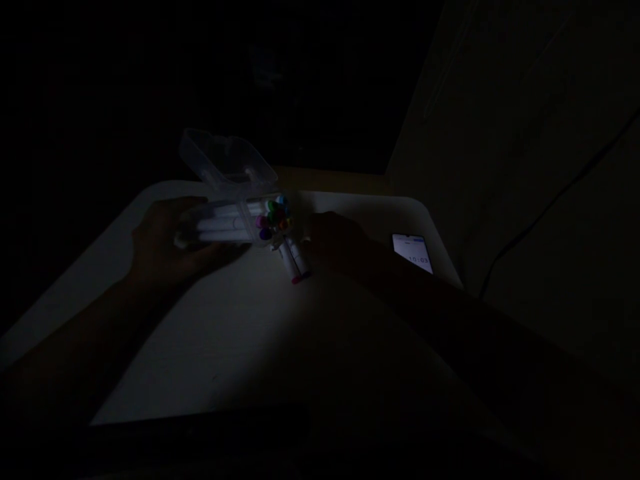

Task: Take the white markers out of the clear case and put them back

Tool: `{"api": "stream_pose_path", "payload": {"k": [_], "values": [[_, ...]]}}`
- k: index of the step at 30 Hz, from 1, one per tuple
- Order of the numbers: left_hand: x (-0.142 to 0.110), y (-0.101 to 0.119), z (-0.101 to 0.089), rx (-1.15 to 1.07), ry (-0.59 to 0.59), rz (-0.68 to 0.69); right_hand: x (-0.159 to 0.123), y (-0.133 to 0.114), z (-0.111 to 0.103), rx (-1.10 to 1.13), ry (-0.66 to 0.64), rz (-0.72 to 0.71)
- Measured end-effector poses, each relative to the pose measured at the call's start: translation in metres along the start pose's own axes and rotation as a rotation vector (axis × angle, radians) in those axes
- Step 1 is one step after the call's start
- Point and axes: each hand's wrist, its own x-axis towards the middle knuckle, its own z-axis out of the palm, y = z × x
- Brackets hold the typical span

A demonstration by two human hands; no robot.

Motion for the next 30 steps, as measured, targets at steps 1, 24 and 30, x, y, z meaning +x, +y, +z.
{"api": "stream_pose_path", "payload": {"k": [1,24,30], "values": [[0.0,0.0,0.0,-0.004,-0.001,-0.001,-0.001,-0.001,0.004,-0.002,-0.021,0.014],[0.0,0.001,-0.001,0.012,0.0,0.024,0.003,0.002,0.022,-0.036,-0.129,0.003],[0.0,0.0,0.0,-0.002,0.021,0.049,0.007,0.017,-0.001,-0.08,-0.027,0.042]]}}
